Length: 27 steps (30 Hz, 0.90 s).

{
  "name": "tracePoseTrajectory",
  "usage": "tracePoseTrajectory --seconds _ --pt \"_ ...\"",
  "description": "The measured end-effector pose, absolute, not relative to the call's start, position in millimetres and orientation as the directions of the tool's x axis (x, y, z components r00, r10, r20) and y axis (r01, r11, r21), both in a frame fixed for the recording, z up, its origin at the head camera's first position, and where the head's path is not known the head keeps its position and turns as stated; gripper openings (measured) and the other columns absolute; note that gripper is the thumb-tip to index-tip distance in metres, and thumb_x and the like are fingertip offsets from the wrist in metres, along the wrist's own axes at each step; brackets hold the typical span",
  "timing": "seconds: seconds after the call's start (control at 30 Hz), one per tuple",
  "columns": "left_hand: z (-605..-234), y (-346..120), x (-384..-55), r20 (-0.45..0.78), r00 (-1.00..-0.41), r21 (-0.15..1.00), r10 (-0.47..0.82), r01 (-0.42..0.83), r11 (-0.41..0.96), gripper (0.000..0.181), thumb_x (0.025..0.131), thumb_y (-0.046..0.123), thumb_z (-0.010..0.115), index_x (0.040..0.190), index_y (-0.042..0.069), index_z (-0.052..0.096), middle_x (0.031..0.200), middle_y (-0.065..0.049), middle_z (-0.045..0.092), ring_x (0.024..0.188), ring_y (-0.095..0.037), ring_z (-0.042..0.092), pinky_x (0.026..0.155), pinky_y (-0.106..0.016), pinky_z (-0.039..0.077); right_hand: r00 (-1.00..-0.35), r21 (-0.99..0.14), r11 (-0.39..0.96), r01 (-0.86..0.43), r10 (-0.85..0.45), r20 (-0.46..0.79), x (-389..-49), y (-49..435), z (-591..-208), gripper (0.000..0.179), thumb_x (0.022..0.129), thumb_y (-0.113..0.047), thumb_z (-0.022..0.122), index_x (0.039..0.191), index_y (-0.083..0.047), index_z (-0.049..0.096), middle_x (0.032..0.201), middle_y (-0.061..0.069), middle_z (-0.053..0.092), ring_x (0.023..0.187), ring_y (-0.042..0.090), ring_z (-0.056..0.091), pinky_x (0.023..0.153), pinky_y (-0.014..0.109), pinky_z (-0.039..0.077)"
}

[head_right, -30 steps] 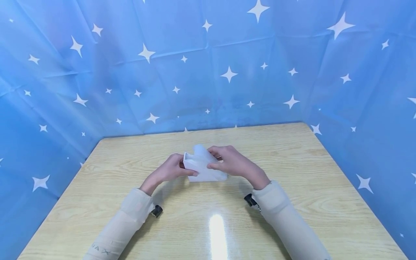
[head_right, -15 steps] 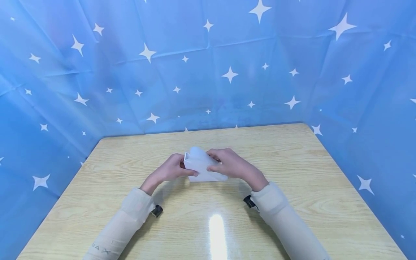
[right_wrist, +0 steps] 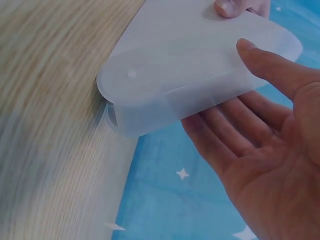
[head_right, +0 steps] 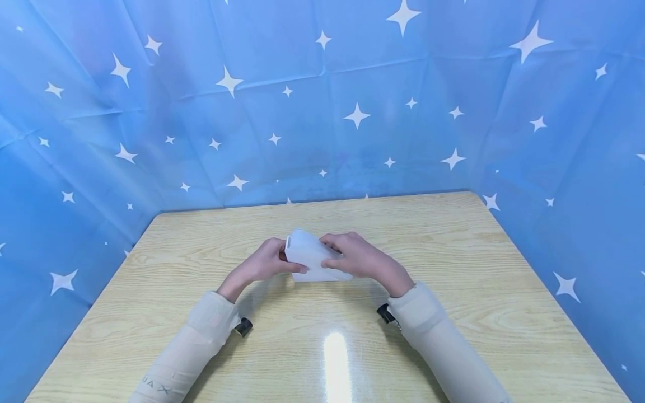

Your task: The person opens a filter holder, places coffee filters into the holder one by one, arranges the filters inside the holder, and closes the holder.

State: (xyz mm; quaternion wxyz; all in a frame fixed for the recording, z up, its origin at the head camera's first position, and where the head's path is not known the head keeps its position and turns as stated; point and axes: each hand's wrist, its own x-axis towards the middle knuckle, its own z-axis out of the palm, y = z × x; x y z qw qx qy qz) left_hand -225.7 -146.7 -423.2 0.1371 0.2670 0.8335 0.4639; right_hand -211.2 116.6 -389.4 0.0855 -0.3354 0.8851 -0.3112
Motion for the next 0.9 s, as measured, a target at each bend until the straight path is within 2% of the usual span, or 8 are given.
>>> tracePoseTrajectory --seconds 0.5,0.9 --pt "-423.1 -148.6 -224.0 0.013 -0.825 0.857 0.565 0.3 0.418 0.036 0.086 0.021 0.086 0.118 0.01 0.075 0.107 -0.008 0.078 0.086 -0.012 0.073 0.075 -0.029 0.058 -0.75 -0.591 0.599 -0.539 -0.661 0.015 -208.8 114.3 -390.9 0.048 0.101 -0.022 0.07 0.143 -0.003 0.057 0.13 0.013 0.07 0.115 0.027 0.07 0.094 0.044 0.058" --pt "-423.1 -147.1 -224.3 0.012 -0.827 0.855 0.562 0.299 0.423 0.039 0.087 0.021 0.086 0.122 0.01 0.074 0.111 -0.009 0.078 0.09 -0.014 0.074 0.077 -0.03 0.059 -0.762 -0.583 0.641 -0.499 -0.645 -0.057 -209.9 116.8 -391.7 0.047 0.102 -0.025 0.068 0.143 -0.005 0.057 0.127 0.011 0.071 0.105 0.019 0.07 0.087 0.039 0.057"
